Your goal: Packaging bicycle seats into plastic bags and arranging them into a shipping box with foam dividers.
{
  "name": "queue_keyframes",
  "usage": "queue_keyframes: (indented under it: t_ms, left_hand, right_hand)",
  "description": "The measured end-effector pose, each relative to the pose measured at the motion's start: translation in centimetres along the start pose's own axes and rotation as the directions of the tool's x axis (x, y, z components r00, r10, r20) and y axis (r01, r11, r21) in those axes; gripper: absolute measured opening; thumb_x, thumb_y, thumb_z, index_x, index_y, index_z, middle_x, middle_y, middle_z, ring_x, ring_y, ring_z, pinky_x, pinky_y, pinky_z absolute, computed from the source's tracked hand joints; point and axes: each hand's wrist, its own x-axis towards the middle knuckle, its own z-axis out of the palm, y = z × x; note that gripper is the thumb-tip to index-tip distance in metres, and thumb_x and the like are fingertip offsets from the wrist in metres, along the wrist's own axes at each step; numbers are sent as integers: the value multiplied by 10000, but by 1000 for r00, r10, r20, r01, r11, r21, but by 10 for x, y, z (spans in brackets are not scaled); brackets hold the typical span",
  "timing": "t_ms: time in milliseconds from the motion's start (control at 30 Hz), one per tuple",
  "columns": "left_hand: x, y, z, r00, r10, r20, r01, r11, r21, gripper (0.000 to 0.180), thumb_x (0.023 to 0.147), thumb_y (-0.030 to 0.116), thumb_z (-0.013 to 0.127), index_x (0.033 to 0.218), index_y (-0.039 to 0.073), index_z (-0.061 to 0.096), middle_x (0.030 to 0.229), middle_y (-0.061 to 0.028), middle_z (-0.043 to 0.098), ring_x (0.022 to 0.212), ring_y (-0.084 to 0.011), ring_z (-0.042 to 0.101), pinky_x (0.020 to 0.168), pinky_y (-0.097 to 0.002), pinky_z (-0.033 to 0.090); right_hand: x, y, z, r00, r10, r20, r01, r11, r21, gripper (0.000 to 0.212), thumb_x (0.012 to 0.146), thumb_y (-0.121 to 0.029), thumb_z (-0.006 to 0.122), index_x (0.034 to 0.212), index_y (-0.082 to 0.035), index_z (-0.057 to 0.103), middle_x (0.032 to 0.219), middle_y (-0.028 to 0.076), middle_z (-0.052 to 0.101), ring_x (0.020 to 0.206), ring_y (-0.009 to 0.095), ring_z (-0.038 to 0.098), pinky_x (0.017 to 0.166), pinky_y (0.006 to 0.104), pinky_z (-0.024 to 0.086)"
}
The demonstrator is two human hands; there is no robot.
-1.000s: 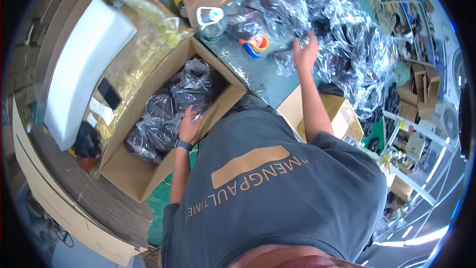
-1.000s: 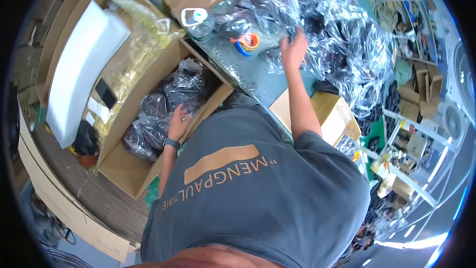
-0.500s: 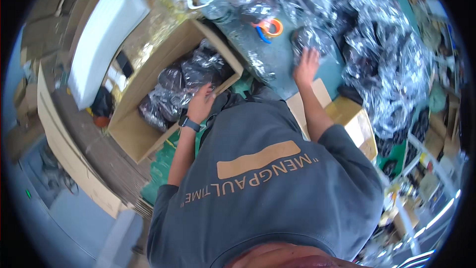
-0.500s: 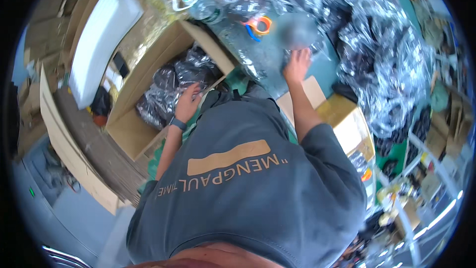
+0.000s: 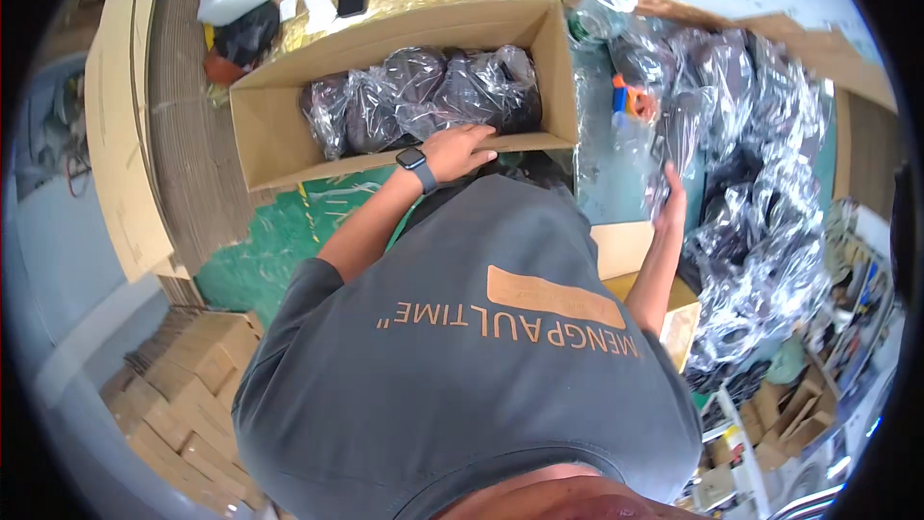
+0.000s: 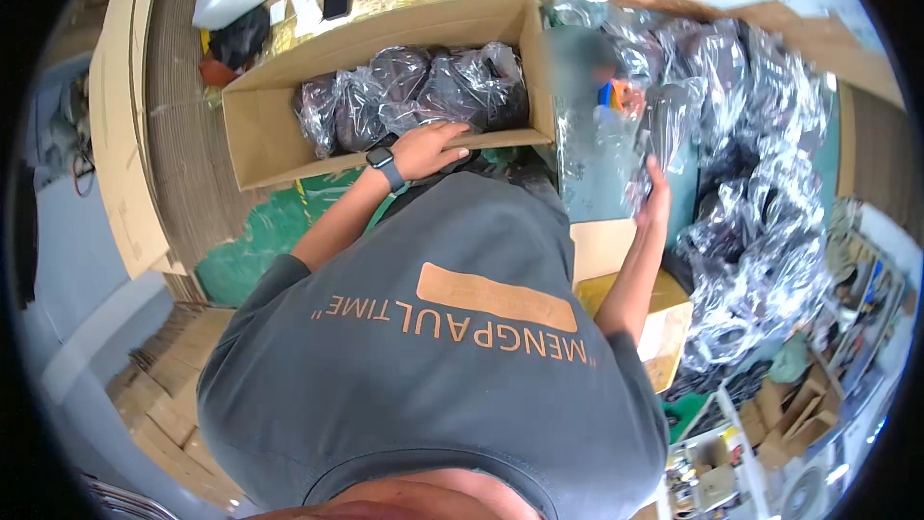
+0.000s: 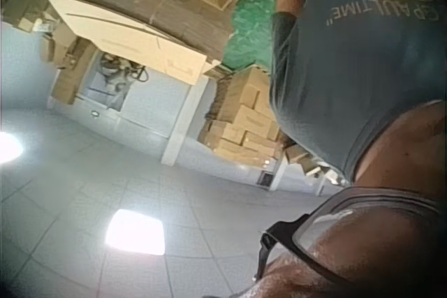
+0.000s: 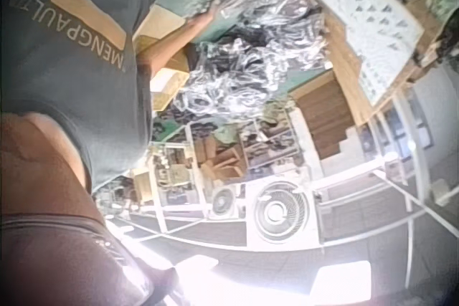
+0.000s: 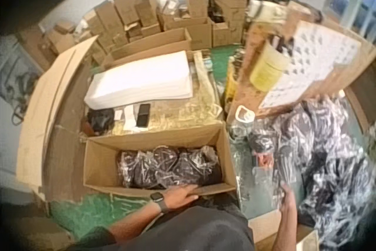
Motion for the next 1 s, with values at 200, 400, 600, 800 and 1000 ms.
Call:
queue_keyframes:
  t_ms: [200, 400, 600, 800, 1000]
  left_hand:
    - [-48, -63, -28, 991, -114, -69, 116, 993, 13, 517, 1041, 420, 652, 1404, 53, 627, 1250, -239, 705, 1160, -453, 666, 990, -531, 545]
    - [-106, -108, -30, 967, -240, -83, 235, 970, -63, 527, 1042, 404, 656, 1444, 67, 605, 1333, -235, 681, 1201, -438, 657, 1037, -512, 531]
    - [-164, -111, -61, 894, -389, -223, 363, 920, -150, 537, 1036, 365, 674, 1475, 71, 579, 1357, -235, 676, 1209, -436, 658, 1016, -523, 544]
    - [-167, -139, -85, 845, -364, -391, 265, 921, -285, 467, 1002, 343, 719, 1364, 53, 658, 1246, -200, 741, 1135, -414, 700, 955, -496, 571]
    - [-47, -174, -227, 781, -211, -588, 142, 976, -162, 298, 994, 306, 706, 1155, 61, 760, 1146, -141, 776, 1067, -376, 722, 891, -483, 579]
  right_hand:
    - [-178, -43, 161, 849, -101, 519, 314, 886, -342, 1008, 822, -307, 865, 1635, 41, 382, 1481, 156, 595, 1275, 233, 611, 1098, 345, 459]
    - [-66, 8, 309, 747, 15, 664, 630, 305, -715, 1046, 943, -420, 797, 1683, 59, 234, 1638, 255, 465, 1519, 316, 455, 1252, 399, 334]
    - [95, 157, 324, 906, 378, 192, 328, -337, -883, 949, 962, -401, 701, 1671, 30, 241, 1461, 358, 594, 1378, 442, 592, 1164, 455, 477]
    - [71, 169, 353, 730, 466, 499, 650, -252, -717, 740, 967, -322, 697, 1577, 25, 465, 1487, 308, 604, 1383, 432, 594, 1171, 443, 467]
    - [-17, 117, 344, 822, 72, 565, 562, 54, -825, 705, 995, -299, 723, 1590, -26, 462, 1266, 227, 753, 1146, 342, 740, 1002, 420, 564]
